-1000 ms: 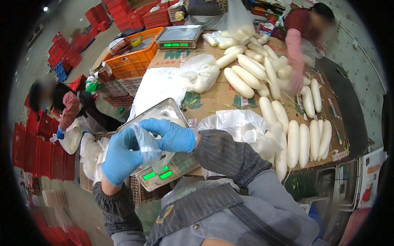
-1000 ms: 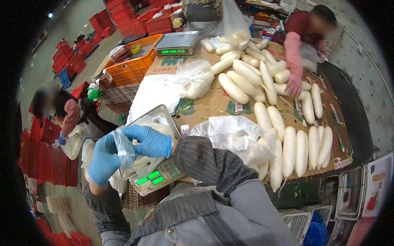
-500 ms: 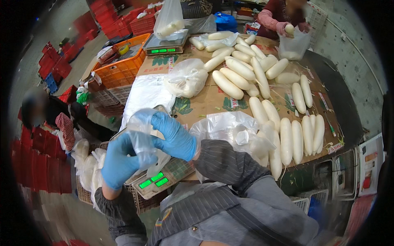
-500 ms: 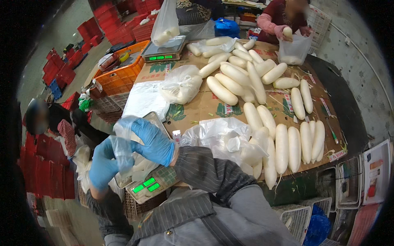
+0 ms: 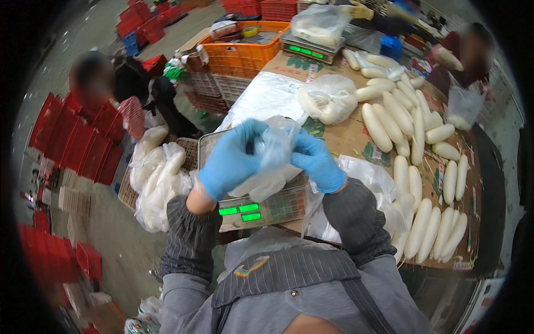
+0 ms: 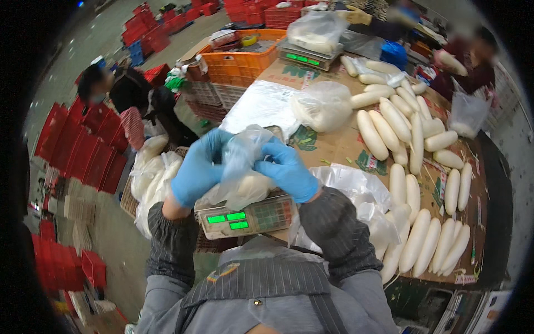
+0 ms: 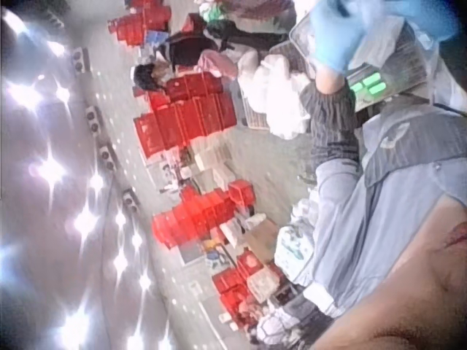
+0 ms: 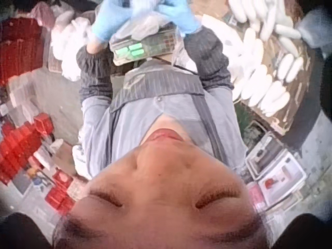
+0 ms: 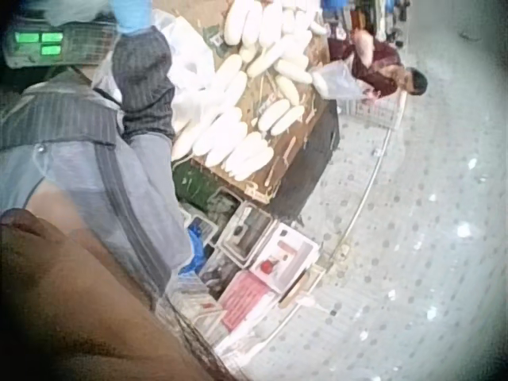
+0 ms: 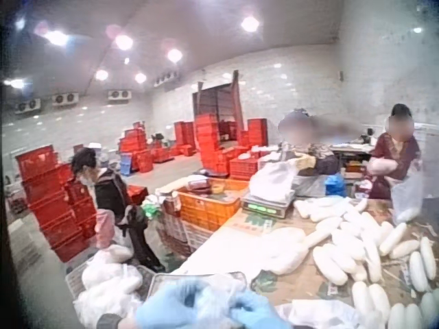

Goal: The person repeatedly picks up white radishes, places them into a plastic bag, weighs the bag on a digital scale, and sets the bag aside. The process is repeated continuously with new bags and radishes.

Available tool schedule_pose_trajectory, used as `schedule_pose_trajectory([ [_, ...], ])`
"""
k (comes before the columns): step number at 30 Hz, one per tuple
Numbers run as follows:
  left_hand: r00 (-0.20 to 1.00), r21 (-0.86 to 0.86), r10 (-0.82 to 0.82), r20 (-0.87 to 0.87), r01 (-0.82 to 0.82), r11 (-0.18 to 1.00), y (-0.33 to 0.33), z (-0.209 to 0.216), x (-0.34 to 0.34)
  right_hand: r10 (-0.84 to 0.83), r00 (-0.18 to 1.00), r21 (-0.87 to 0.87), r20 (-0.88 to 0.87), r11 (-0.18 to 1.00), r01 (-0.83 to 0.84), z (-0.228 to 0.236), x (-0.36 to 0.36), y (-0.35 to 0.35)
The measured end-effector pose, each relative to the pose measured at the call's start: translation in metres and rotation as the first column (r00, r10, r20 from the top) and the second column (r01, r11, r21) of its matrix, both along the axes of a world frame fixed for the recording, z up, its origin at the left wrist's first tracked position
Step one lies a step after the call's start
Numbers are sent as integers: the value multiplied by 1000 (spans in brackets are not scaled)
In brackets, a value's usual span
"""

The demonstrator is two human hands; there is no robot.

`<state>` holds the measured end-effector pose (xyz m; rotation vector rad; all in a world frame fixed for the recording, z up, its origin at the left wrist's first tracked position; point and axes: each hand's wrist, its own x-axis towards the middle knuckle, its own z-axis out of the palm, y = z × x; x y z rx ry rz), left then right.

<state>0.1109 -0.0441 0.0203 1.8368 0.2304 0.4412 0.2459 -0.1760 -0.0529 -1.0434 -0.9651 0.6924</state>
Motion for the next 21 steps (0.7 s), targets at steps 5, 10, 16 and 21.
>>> schedule_pose_trajectory([
  [5, 869, 9, 473, 147, -479, 878, 106, -84, 12, 328, 930, -224, -166, 906, -359, -26, 2, -24],
  [10, 646, 628, 729, 228, -669, 397, 152, -169, -12, 310, 949, -298, 64, 913, -278, -49, 4, -48],
  [16, 978, -549, -137, 155, 201, 811, 108, -88, -26, 370, 744, 316, -557, 922, -223, -18, 13, -23],
  [21, 916, -345, -324, 237, 391, 853, 32, -6, -31, 108, 949, 10, 295, 993, -117, 47, -23, 13],
])
